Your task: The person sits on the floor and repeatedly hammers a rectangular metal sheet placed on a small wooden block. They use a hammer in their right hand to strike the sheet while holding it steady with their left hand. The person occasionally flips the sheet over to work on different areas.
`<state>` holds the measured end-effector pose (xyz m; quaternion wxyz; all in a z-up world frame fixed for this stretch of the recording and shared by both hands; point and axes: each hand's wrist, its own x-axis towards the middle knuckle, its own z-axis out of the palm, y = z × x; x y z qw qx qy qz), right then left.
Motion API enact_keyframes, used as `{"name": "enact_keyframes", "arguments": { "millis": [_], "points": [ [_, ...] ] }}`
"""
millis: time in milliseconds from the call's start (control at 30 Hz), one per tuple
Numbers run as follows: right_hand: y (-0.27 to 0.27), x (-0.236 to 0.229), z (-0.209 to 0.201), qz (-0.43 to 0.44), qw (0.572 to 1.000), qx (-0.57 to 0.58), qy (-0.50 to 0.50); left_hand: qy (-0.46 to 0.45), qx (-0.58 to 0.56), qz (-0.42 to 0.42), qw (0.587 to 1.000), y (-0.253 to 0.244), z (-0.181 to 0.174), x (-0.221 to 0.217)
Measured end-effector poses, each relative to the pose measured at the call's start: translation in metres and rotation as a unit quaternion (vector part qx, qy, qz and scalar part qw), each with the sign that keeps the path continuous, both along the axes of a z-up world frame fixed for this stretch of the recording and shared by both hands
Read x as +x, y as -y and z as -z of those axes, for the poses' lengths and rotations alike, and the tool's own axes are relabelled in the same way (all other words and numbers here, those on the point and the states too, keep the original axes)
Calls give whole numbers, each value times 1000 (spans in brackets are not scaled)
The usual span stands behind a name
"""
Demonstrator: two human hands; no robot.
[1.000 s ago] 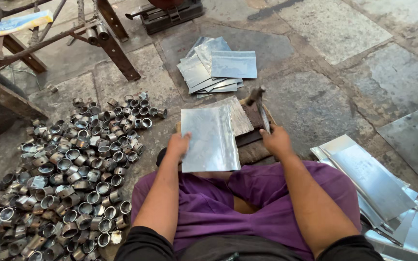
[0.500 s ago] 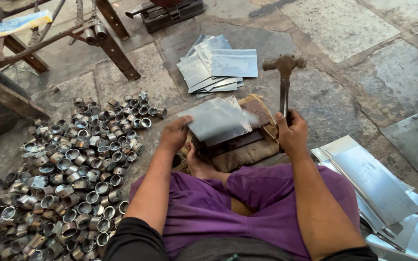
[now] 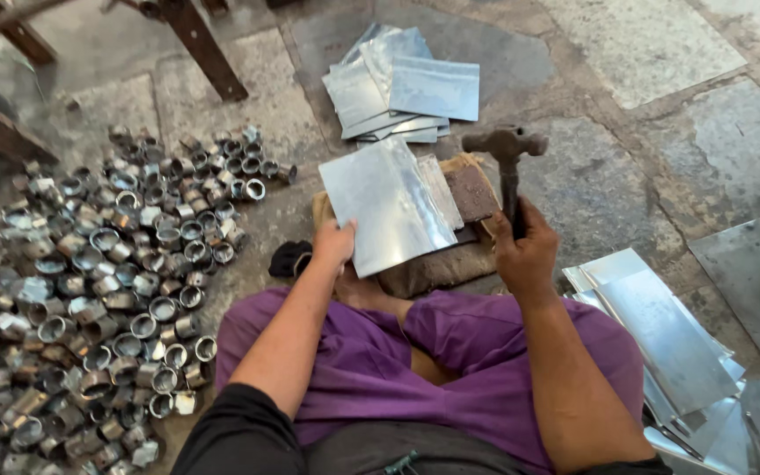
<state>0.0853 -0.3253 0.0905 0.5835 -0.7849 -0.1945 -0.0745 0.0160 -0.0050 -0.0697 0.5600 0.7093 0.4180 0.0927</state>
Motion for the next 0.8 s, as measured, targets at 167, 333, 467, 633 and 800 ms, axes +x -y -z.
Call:
{"name": "enact_keyframes", "arguments": {
  "millis": [167, 333, 467, 633, 800],
  "points": [
    [-1, -24, -32, -7, 994, -95, 49, -40, 168, -56, 983, -2, -18, 12],
    [8, -48, -51, -21, 990, -8, 142, -76, 164, -43, 983, 7, -50, 11],
    [18, -58, -51, -18, 990, 95, 105, -67, 167, -33, 983, 7, -52, 9],
    [-24, -35, 14, -61, 977, -58, 196, -78, 169, -26, 982, 3, -49, 12],
    [-43, -28, 23, -81, 952, -252, 153, -32, 181, -16, 983, 2, -45, 11]
  ]
}}
